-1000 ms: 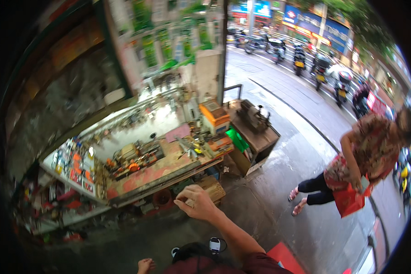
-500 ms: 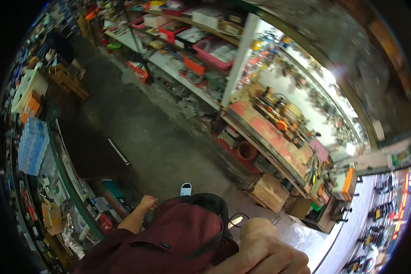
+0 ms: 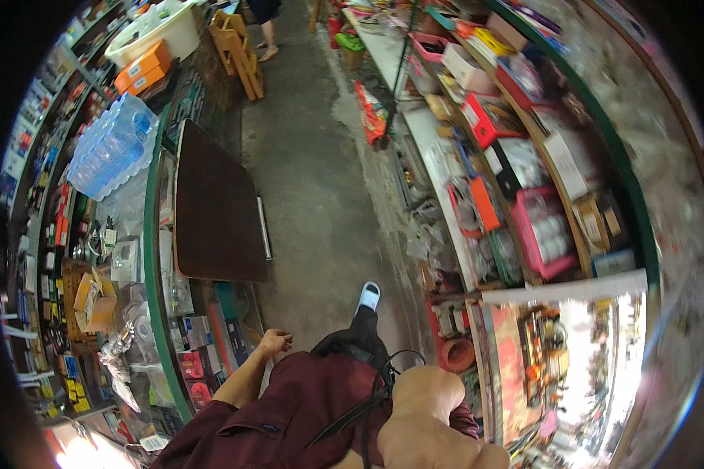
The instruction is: The person searches through a cardboard box of mixed hardware and debris to locate a small metal component. They then use a screwdriver to open a black electronic device, insert the component into the internal mechanism, and continue adjusting the device.
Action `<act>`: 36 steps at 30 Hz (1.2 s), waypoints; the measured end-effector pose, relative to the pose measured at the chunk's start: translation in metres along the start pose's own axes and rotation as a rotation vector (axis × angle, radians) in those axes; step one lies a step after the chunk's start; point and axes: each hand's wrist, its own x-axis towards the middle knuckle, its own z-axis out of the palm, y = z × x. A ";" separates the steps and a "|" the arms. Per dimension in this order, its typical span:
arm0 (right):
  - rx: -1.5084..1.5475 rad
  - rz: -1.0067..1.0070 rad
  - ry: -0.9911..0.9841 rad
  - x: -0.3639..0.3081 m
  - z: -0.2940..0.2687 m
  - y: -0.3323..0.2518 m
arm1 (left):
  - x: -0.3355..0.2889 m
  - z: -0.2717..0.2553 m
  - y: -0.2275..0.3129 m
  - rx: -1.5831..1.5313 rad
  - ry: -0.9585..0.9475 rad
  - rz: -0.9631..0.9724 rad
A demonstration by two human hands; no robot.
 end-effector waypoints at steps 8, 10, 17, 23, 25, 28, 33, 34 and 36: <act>0.152 0.092 0.059 0.060 -0.159 0.096 | 0.052 -0.032 0.106 -0.277 0.194 -0.064; 0.210 0.123 0.016 0.077 -0.203 0.121 | 0.059 -0.038 0.131 -0.355 0.233 -0.074; 0.320 0.336 -0.180 0.111 -0.339 0.232 | 0.123 -0.057 0.169 0.171 0.239 -0.110; 0.232 0.531 -0.222 0.133 -0.443 0.391 | 0.227 -0.141 0.261 -0.418 0.120 -0.136; 0.165 0.533 -0.335 0.151 -0.477 0.455 | 0.262 -0.191 0.324 -0.161 0.195 -0.228; -0.107 0.714 -0.476 0.186 -0.524 0.532 | 0.318 -0.269 0.431 0.104 0.280 -0.051; -0.373 0.692 -0.979 0.197 -0.577 0.644 | 0.410 -0.367 0.625 0.035 0.454 0.357; -0.351 0.580 -0.878 0.192 -0.583 0.671 | 0.425 -0.382 0.663 -0.145 0.398 0.323; -0.341 0.493 -0.868 0.202 -0.610 0.709 | 0.452 -0.405 0.730 -0.315 0.360 0.294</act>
